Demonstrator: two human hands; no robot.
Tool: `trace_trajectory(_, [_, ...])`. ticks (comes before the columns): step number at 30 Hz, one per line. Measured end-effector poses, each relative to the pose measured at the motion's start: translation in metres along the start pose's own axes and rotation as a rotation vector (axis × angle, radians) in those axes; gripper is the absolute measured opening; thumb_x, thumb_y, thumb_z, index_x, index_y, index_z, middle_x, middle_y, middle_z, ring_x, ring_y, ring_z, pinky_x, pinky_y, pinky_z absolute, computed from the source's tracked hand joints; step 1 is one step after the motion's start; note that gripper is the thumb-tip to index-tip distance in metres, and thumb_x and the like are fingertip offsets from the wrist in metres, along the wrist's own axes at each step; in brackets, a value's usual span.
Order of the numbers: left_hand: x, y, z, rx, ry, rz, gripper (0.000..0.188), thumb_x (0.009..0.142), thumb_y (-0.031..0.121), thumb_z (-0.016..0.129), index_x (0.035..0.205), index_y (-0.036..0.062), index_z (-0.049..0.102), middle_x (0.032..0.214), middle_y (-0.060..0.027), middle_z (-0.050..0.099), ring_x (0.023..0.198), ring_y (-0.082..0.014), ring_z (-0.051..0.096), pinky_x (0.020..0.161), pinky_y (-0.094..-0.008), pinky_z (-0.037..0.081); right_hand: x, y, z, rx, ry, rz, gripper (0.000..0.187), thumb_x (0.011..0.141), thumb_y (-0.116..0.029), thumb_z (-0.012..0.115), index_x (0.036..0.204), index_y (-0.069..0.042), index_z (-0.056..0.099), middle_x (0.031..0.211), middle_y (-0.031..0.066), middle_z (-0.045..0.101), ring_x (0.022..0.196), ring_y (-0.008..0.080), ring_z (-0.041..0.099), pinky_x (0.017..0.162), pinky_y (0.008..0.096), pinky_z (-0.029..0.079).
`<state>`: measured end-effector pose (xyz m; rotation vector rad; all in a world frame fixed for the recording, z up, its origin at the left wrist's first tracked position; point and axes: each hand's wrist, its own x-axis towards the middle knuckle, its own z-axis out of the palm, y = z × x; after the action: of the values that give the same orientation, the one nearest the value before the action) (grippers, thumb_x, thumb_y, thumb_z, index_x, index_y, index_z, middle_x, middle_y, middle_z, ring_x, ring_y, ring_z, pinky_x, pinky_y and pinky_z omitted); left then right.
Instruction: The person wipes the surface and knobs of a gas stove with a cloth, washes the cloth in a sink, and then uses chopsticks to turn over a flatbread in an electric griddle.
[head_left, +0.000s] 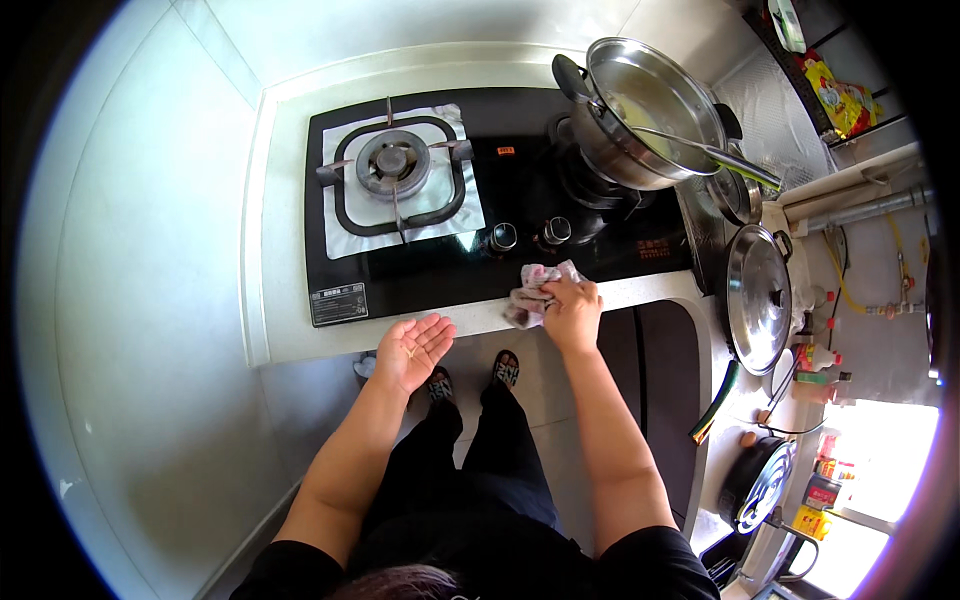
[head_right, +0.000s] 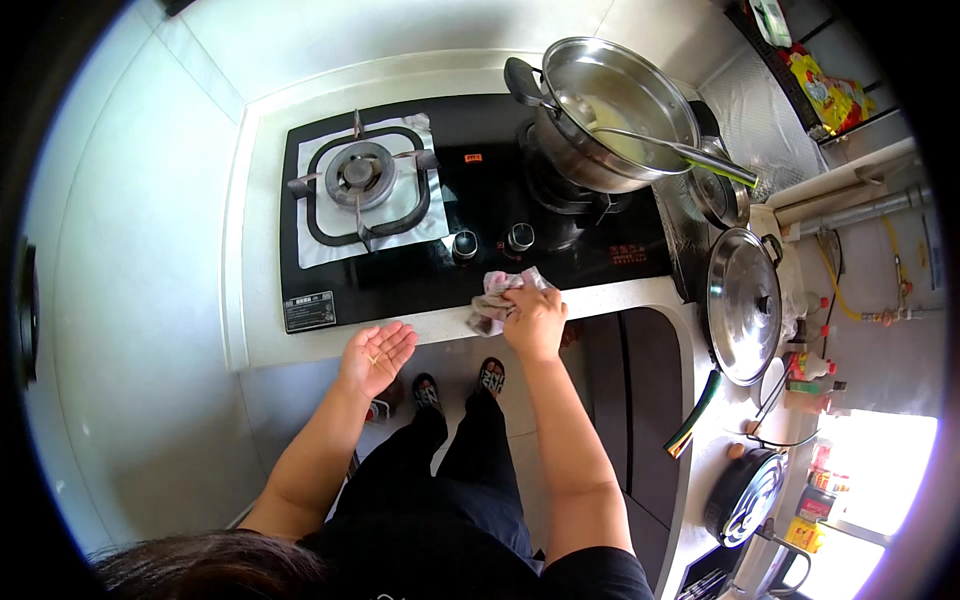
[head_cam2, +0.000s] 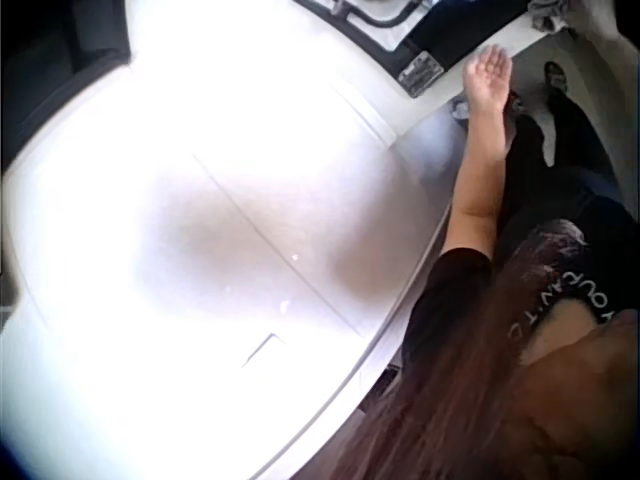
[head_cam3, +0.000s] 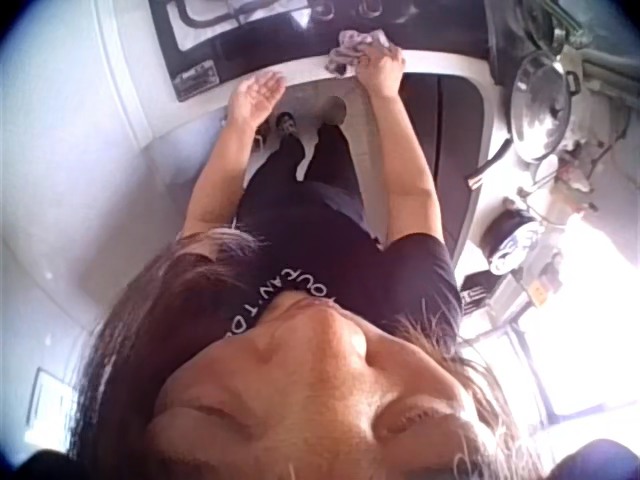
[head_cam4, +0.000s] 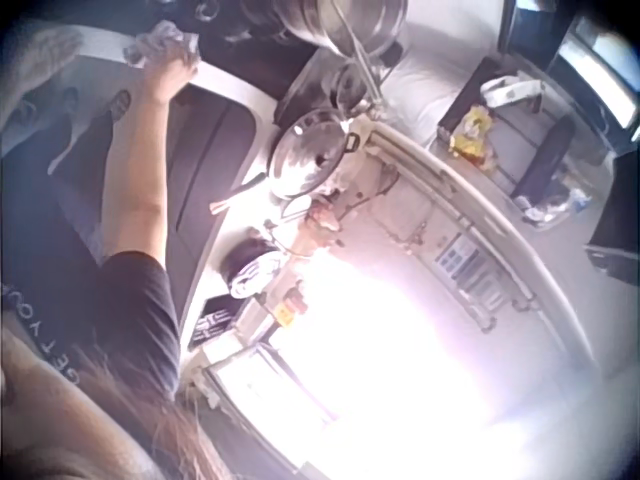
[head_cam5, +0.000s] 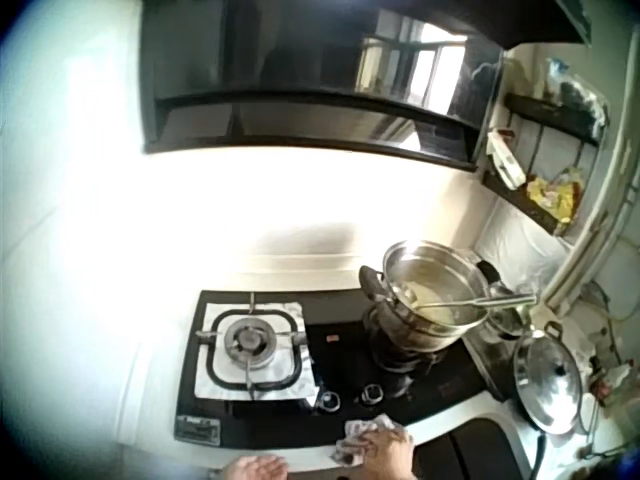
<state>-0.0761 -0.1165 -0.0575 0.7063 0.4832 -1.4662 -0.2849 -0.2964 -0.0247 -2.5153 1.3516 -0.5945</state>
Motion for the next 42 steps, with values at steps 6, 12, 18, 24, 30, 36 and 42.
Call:
trace_trajectory(6, [0.006, -0.003, 0.004, 0.012, 0.038, 0.012, 0.039, 0.089, 0.023, 0.042, 0.110, -0.0074, 0.054, 0.115, -0.0232, 0.058, 0.111, -0.0358, 0.055, 0.096, -0.0438, 0.044, -0.005, -0.037, 0.021, -0.040, -0.003, -0.037, 0.051, 0.069, -0.026, 0.071, 0.115, -0.013, 0.052, 0.115, 0.0092, 0.053, 0.107, 0.0344, 0.045, 0.088, 0.0486, 0.038])
trace_trajectory(12, [0.006, -0.003, -0.001, 0.006, 0.084, -0.008, 0.039, 0.089, 0.023, 0.041, 0.110, -0.0078, 0.053, 0.114, -0.0234, 0.058, 0.110, -0.0360, 0.055, 0.096, -0.0437, 0.044, -0.015, -0.055, 0.019, -0.240, -0.219, -0.130, 0.043, 0.073, -0.010, 0.058, 0.115, -0.019, 0.055, 0.111, 0.0114, 0.048, 0.101, 0.0331, 0.048, 0.080, 0.0441, 0.044])
trace_trajectory(18, [0.010, -0.009, 0.013, 0.030, 0.061, -0.071, 0.040, 0.088, 0.022, 0.042, 0.110, -0.0087, 0.054, 0.114, -0.0233, 0.058, 0.110, -0.0362, 0.056, 0.096, -0.0441, 0.044, -0.005, -0.048, 0.017, -0.313, -0.139, -0.169, 0.038, 0.074, -0.009, 0.056, 0.111, -0.017, 0.058, 0.102, 0.0106, 0.049, 0.096, 0.0307, 0.049, 0.078, 0.0417, 0.044])
trace_trajectory(24, [0.019, -0.013, 0.034, 0.045, 0.049, -0.091, 0.041, 0.087, 0.022, 0.043, 0.111, -0.0089, 0.053, 0.113, -0.0225, 0.059, 0.109, -0.0360, 0.056, 0.097, -0.0439, 0.044, -0.017, -0.048, 0.007, -0.310, -0.247, -0.203, 0.038, 0.075, -0.009, 0.055, 0.112, -0.019, 0.060, 0.105, 0.0104, 0.049, 0.097, 0.0306, 0.049, 0.077, 0.0421, 0.044])
trace_trajectory(30, [0.033, -0.013, 0.035, 0.078, 0.034, -0.100, 0.040, 0.088, 0.022, 0.042, 0.111, -0.0084, 0.053, 0.112, -0.0232, 0.059, 0.107, -0.0352, 0.057, 0.093, -0.0431, 0.046, 0.026, -0.055, 0.021, -0.353, -0.206, -0.243, 0.031, 0.076, -0.013, 0.056, 0.106, -0.018, 0.063, 0.096, 0.0082, 0.050, 0.095, 0.0286, 0.048, 0.078, 0.0392, 0.044])
trace_trajectory(36, [0.034, -0.016, 0.032, 0.071, 0.073, -0.099, 0.040, 0.088, 0.022, 0.042, 0.110, -0.0089, 0.053, 0.111, -0.0239, 0.059, 0.105, -0.0358, 0.058, 0.094, -0.0434, 0.046, -0.013, -0.046, 0.007, -0.337, -0.252, -0.306, 0.036, 0.074, -0.014, 0.057, 0.110, -0.017, 0.060, 0.105, 0.0106, 0.050, 0.100, 0.0305, 0.048, 0.079, 0.0406, 0.044])
trace_trajectory(42, [0.034, -0.014, 0.036, 0.084, 0.066, -0.108, 0.040, 0.087, 0.022, 0.042, 0.110, -0.0092, 0.053, 0.111, -0.0240, 0.059, 0.106, -0.0367, 0.057, 0.094, -0.0435, 0.045, 0.020, -0.056, 0.027, -0.376, -0.217, -0.275, 0.028, 0.074, -0.016, 0.057, 0.101, -0.013, 0.063, 0.099, 0.0094, 0.052, 0.095, 0.0285, 0.050, 0.079, 0.0390, 0.043])
